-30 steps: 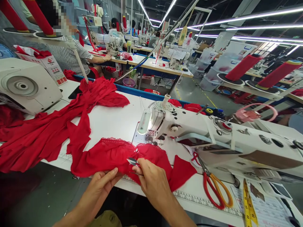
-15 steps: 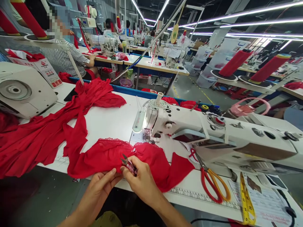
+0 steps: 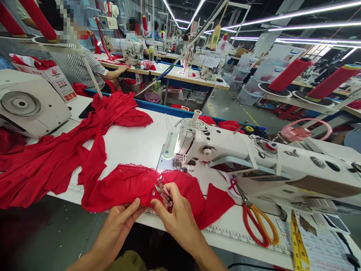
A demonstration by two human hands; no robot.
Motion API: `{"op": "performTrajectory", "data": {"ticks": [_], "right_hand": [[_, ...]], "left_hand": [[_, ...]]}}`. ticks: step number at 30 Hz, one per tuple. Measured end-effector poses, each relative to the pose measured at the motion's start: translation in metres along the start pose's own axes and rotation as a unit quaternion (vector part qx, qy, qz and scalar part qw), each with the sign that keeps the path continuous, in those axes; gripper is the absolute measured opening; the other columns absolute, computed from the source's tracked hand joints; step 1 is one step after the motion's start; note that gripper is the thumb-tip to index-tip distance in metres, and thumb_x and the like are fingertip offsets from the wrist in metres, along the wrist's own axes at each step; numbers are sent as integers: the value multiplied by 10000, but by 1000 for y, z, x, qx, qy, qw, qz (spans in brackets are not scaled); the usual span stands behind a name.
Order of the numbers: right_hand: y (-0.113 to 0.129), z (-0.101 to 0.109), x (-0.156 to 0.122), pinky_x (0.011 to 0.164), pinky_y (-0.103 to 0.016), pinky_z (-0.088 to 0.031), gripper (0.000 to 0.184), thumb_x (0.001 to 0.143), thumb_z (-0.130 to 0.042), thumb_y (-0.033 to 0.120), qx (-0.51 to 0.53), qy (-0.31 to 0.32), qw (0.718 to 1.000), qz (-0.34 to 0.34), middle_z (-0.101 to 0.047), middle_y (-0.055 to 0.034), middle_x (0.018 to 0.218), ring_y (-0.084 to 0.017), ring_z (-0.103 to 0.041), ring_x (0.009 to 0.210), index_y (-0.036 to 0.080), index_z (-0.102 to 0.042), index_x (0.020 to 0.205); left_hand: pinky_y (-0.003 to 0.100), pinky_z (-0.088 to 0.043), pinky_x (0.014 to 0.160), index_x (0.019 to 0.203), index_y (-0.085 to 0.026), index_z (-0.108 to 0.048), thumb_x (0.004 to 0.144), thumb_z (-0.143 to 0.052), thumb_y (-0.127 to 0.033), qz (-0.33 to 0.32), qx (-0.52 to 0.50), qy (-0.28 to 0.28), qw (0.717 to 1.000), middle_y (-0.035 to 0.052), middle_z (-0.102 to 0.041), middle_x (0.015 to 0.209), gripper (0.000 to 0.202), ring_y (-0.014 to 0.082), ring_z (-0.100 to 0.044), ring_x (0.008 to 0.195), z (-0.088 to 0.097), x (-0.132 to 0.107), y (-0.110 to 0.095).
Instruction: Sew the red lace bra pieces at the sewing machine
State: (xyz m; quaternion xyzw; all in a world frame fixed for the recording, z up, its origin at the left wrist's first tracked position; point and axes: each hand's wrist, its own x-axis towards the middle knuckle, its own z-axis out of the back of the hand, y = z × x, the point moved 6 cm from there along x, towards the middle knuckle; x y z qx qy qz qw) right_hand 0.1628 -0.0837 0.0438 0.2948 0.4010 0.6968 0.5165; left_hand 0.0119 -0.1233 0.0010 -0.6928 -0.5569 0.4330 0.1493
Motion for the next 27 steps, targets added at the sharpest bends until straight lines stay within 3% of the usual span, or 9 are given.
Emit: {"op": "performTrajectory", "data": {"ticks": [3, 6, 9, 13, 23, 25, 27], "right_hand": [[8, 0, -14, 529, -226, -357, 213, 1039, -437, 411, -128, 19, 990, 64, -577, 42, 706, -129, -531, 579, 234, -509, 944], [14, -5, -25, 510, -243, -313, 277, 1074, -356, 369, -250, -12, 958, 139, -615, 26, 687, -133, -564, 542, 232, -515, 894], [16, -11, -29, 497, -256, -290, 326, 1089, -323, 386, -324, -44, 929, 172, -645, 14, 670, -138, -601, 522, 222, -550, 923], [18, -13, -29, 483, -276, -273, 362, 1097, -299, 399, -355, -68, 911, 199, -650, 17, 625, -150, -621, 496, 203, -583, 985], [20, -15, -29, 472, -270, -249, 400, 1099, -293, 413, -352, -65, 913, 197, -636, 28, 586, -132, -590, 456, 212, -579, 903], [17, -8, -28, 473, -263, -272, 403, 1099, -287, 406, -357, -78, 911, 191, -643, 25, 592, -133, -611, 474, 211, -588, 916], [9, 10, -25, 474, -259, -283, 408, 1096, -288, 413, -410, -129, 887, 168, -661, 3, 615, -139, -620, 482, 201, -616, 978]], "left_hand": [[436, -471, 1094, 890, -124, -802, 711, -868, -424, 1, 7, 3, 1000, 106, -787, 968, 356, 317, -679, 1108, -1, 0, 0], [426, -484, 1075, 858, -122, -803, 728, -852, -440, -1, 16, -1, 1000, 110, -788, 935, 347, 318, -686, 1088, -2, 0, 1], [402, -497, 1054, 862, -135, -806, 712, -863, -436, -3, 17, 1, 1000, 102, -791, 944, 341, 314, -694, 1071, -3, -1, 1], [386, -503, 1038, 812, -141, -803, 718, -855, -435, -3, 27, 6, 1000, 98, -795, 934, 314, 309, -705, 1041, -2, -1, 1], [377, -500, 1041, 884, -150, -811, 796, -805, -405, -13, 37, 17, 999, 91, -792, 974, 270, 295, -696, 1067, 0, -1, 4], [391, -495, 1053, 856, -147, -808, 770, -826, -413, -14, 33, 7, 999, 91, -792, 954, 280, 303, -692, 1075, 1, -1, 2], [407, -490, 1065, 860, -145, -807, 733, -854, -420, -11, 28, -9, 1000, 90, -791, 948, 307, 309, -692, 1074, 3, 0, 1]]}}
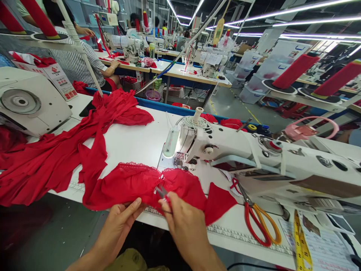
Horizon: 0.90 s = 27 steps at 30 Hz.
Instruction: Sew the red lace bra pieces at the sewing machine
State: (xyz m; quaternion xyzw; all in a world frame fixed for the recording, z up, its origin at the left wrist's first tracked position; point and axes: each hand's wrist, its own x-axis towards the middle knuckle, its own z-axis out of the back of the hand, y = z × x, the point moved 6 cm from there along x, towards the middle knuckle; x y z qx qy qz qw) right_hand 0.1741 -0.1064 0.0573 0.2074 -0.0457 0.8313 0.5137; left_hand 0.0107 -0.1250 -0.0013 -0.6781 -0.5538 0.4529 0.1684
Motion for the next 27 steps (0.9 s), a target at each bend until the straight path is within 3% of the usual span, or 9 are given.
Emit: {"op": "performTrajectory", "data": {"ticks": [4, 7, 9, 11, 14, 16, 18, 21, 27], "right_hand": [[-68, 1, 9, 471, -273, -239, 374, 1063, -390, 394, -255, 35, 958, -127, -687, -90, 691, -199, -641, 532, 146, -665, 1012], [-111, -3, 15, 502, -271, -279, 309, 1028, -472, 329, -322, 107, 922, -184, -693, -153, 789, -258, -679, 694, 105, -671, 950], [-118, 2, 17, 535, -286, -335, 334, 1021, -479, 362, -333, 83, 920, -189, -690, -193, 872, -317, -673, 843, 85, -661, 985], [-104, 12, 15, 566, -307, -385, 401, 1030, -437, 441, -294, 20, 939, -176, -680, -199, 920, -333, -648, 913, 95, -639, 1042], [-57, 14, 8, 595, -289, -432, 394, 1070, -307, 441, -53, 1, 993, -106, -658, -96, 849, -229, -633, 788, 202, -590, 936], [-15, 5, 3, 621, -253, -442, 406, 1092, -248, 352, 147, 62, 986, -41, -613, -23, 760, -164, -602, 693, 237, -507, 799], [17, -6, -1, 607, -234, -413, 378, 1094, -267, 311, 244, 119, 962, -17, -581, 14, 714, -137, -576, 647, 239, -454, 774], [37, -21, -3, 545, -248, -318, 356, 1087, -303, 292, 261, 155, 953, -20, -523, 42, 644, -126, -510, 567, 239, -390, 746], [34, -33, -3, 553, -272, -248, 347, 1075, -312, 287, 252, 169, 952, -35, -473, 50, 617, -124, -444, 536, 238, -342, 733]], "left_hand": [[411, -465, 1099, 871, -139, -799, 705, -873, -420, 3, -3, -15, 1000, 91, -788, 971, 334, 303, -691, 1086, 1, -1, -2], [423, -461, 1106, 847, -131, -789, 655, -900, -435, 4, -11, -24, 1000, 102, -786, 973, 376, 311, -689, 1094, 2, -1, -2], [432, -465, 1100, 834, -126, -783, 625, -914, -437, 8, -14, -32, 999, 109, -785, 969, 397, 316, -690, 1087, 3, -1, -1], [438, -470, 1093, 847, -124, -782, 643, -904, -437, 7, -13, -31, 999, 110, -784, 968, 393, 313, -692, 1079, 3, 0, 0], [439, -483, 1069, 859, -130, -783, 703, -867, -430, -3, -9, -19, 1000, 102, -782, 959, 348, 304, -694, 1060, 1, 0, 1], [432, -491, 1054, 852, -132, -785, 728, -852, -409, -8, -8, -12, 1000, 97, -781, 940, 310, 297, -696, 1044, 0, 1, 2], [417, -501, 1036, 833, -131, -787, 735, -849, -389, -8, -11, -6, 1000, 92, -779, 905, 283, 287, -701, 1016, 0, 1, 3], [391, -521, 995, 808, -133, -790, 731, -853, -379, 1, -14, 0, 1000, 84, -776, 866, 265, 271, -708, 964, 0, 1, 4], [348, -536, 944, 809, -147, -799, 731, -854, -361, 3, -16, 1, 1000, 68, -767, 833, 234, 243, -702, 915, 1, 1, 5]]}}
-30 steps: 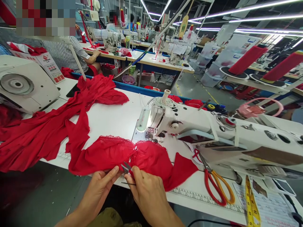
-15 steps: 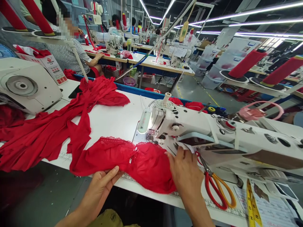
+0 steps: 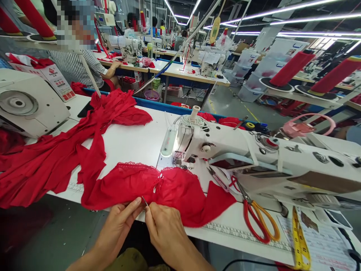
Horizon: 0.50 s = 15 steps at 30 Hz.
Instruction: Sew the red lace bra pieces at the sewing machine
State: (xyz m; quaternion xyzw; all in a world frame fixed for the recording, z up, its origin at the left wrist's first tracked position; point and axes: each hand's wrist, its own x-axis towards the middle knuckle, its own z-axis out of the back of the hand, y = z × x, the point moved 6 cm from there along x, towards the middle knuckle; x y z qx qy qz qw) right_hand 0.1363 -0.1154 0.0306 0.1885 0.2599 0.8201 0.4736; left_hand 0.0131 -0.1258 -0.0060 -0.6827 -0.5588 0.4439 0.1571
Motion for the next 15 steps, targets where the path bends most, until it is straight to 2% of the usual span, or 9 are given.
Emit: {"op": "performTrajectory", "data": {"ticks": [5, 15], "right_hand": [[1, 1, 0, 546, -278, -219, 355, 1070, -317, 286, -3, -6, 1000, -7, -445, 59, 592, -122, -412, 516, 238, -317, 718], [3, 3, -1, 556, -268, -244, 357, 1066, -324, 276, -18, -17, 1000, -16, -506, 52, 586, -127, -473, 523, 235, -366, 713]], "left_hand": [[357, -532, 957, 790, -145, -789, 724, -854, -366, 0, -1, -9, 1000, 74, -764, 852, 240, 237, -691, 909, 2, 0, 1], [381, -521, 1002, 799, -170, -801, 685, -877, -361, -1, -3, -22, 1000, 64, -773, 868, 235, 259, -695, 960, 2, 1, 1]]}}
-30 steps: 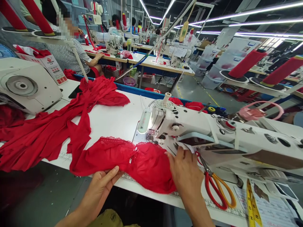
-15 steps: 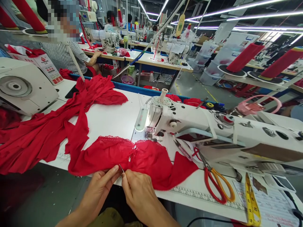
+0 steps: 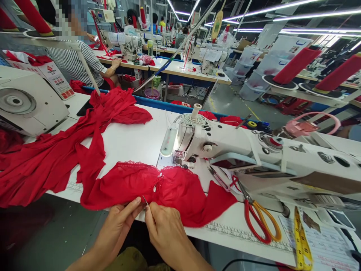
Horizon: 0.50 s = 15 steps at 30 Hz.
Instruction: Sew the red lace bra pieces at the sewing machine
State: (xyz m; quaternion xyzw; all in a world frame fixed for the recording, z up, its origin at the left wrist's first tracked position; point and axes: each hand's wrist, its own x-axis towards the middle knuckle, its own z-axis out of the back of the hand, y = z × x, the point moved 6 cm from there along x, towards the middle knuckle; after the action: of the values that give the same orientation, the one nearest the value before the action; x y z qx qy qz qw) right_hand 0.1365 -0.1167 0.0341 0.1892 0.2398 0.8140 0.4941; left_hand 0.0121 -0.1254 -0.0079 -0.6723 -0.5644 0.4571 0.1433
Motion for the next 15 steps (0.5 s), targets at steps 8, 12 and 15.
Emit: {"op": "performTrajectory", "data": {"ticks": [8, 12, 15], "right_hand": [[4, -8, 2, 519, -250, -261, 336, 1059, -322, 230, 37, -54, 998, 24, -499, 55, 583, -113, -468, 493, 236, -390, 731], [7, -14, 2, 529, -242, -295, 318, 1052, -315, 200, 16, -101, 993, 56, -515, 39, 608, -115, -490, 513, 230, -421, 753], [7, -15, 4, 532, -248, -303, 324, 1047, -322, 185, -13, -130, 989, 70, -512, 33, 603, -119, -486, 516, 231, -421, 742]], "left_hand": [[344, -555, 911, 730, -147, -771, 699, -873, -333, 15, -31, 6, 999, 55, -744, 767, 214, 216, -689, 837, -1, 0, 0], [304, -558, 894, 682, -142, -756, 718, -866, -318, 22, -39, 10, 999, 35, -725, 724, 211, 169, -664, 772, 0, 0, 1], [299, -555, 925, 701, -142, -765, 721, -868, -304, 22, -46, 7, 999, 28, -731, 727, 193, 160, -670, 781, 0, 0, 1]]}}
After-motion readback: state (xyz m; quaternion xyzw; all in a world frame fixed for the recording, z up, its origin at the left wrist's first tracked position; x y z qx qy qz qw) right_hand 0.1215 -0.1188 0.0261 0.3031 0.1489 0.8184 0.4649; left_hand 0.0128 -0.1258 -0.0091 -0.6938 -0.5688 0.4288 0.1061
